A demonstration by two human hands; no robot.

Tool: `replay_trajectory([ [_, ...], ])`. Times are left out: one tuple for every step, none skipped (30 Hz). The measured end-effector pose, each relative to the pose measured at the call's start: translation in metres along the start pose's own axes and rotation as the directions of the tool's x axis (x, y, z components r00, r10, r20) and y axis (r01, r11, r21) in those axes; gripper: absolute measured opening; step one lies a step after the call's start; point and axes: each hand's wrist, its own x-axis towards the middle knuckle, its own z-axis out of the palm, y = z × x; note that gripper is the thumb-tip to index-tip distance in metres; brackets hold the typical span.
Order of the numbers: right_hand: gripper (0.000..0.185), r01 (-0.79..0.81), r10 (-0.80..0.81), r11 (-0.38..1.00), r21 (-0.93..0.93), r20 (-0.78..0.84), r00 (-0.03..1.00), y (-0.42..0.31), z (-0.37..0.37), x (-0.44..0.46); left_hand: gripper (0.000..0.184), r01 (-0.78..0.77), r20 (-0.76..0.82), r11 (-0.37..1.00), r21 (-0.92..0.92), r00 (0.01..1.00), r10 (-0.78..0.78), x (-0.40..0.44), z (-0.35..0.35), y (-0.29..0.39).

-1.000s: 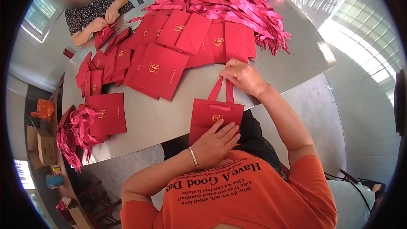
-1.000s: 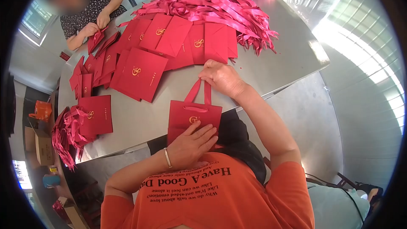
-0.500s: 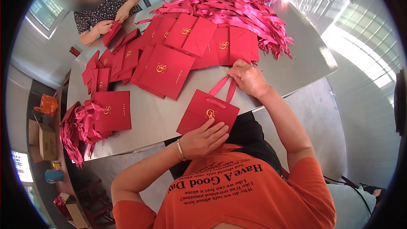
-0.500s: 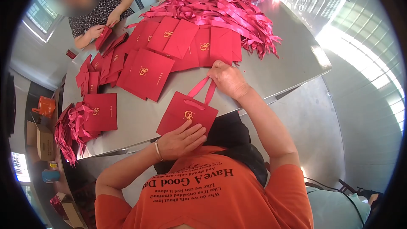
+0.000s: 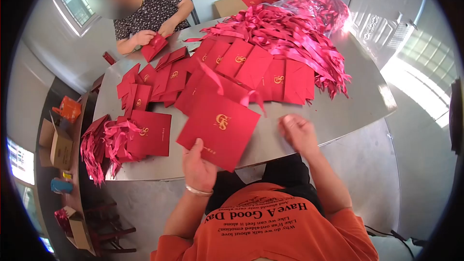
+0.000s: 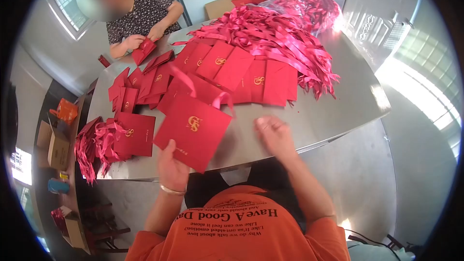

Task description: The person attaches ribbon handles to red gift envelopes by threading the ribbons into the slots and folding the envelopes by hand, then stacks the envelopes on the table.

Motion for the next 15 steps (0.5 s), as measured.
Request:
replay_trajectory([
  [0.026,-0.003,0.003,1.0,-0.002,0.009,1.0,-0.004,0.012,-0.008,0.035,0.109,-0.068,0.992,-0.063,0.991,-0.114,-0.002,-0.004,-0.01],
  [0.025,-0.04,0.029,0.997,0.073,0.153,0.988,-0.008,0.027,-0.014,0.036,0.118,-0.049,0.99,-0.077,0.991,-0.122,-0.007,-0.004,-0.019],
  [0.025,-0.087,0.041,0.986,0.143,0.295,0.955,-0.01,0.038,-0.018,0.036,0.115,-0.054,0.99,-0.077,0.991,-0.12,-0.011,-0.005,-0.028],
  [0.025,-0.089,0.043,0.986,0.142,0.299,0.953,-0.003,0.048,-0.016,0.037,0.159,-0.036,0.984,-0.075,0.986,-0.162,-0.016,-0.007,-0.035],
  [0.027,0.003,-0.06,0.969,0.247,0.227,0.972,0.009,0.057,-0.011,0.038,0.201,-0.018,0.977,-0.073,0.979,-0.202,-0.02,-0.007,-0.04],
  [0.031,0.102,-0.16,0.934,0.342,0.148,0.976,0.014,0.063,-0.005,0.04,0.221,-0.018,0.972,-0.075,0.975,-0.223,-0.026,-0.005,-0.041],
  [0.031,0.102,-0.165,0.934,0.341,0.161,0.973,0.013,0.062,-0.002,0.04,0.208,-0.023,0.975,-0.078,0.977,-0.21,-0.027,-0.01,-0.04],
  [0.032,0.062,-0.129,0.932,0.356,0.166,0.978,0.01,0.057,0.002,0.041,0.223,0.047,0.973,-0.052,0.974,-0.221,-0.028,-0.018,-0.036],
  [0.035,0.021,-0.092,0.929,0.37,0.174,0.98,0.007,0.054,0.006,0.042,0.235,0.114,0.972,-0.024,0.966,-0.231,-0.029,-0.027,-0.033],
  [0.039,0.056,-0.155,0.9,0.431,0.199,0.968,-0.003,0.052,0.008,0.046,0.18,-0.053,0.983,0.025,0.983,-0.178,-0.029,-0.036,-0.027],
  [0.039,0.052,-0.158,0.901,0.431,0.214,0.964,-0.006,0.049,0.01,0.046,0.167,-0.06,0.986,0.023,0.984,-0.166,-0.026,-0.044,-0.022],
  [0.041,0.018,-0.127,0.91,0.415,0.236,0.963,-0.008,0.045,0.011,0.047,-0.021,-0.034,0.928,0.371,0.999,0.036,-0.02,-0.046,-0.016],
  [0.042,-0.021,-0.089,0.918,0.396,0.257,0.962,-0.009,0.043,0.01,0.047,-0.191,0.053,0.724,0.663,0.976,0.209,-0.015,-0.049,-0.009],
  [0.042,-0.031,-0.081,0.921,0.388,0.267,0.96,-0.011,0.044,0.009,0.042,-0.249,0.143,0.61,0.752,0.966,0.217,-0.008,-0.051,-0.002],
  [0.044,-0.017,-0.1,0.933,0.36,0.305,0.947,-0.013,0.046,0.008,0.042,-0.24,0.129,0.613,0.752,0.967,0.22,-0.002,-0.044,0.003],
])
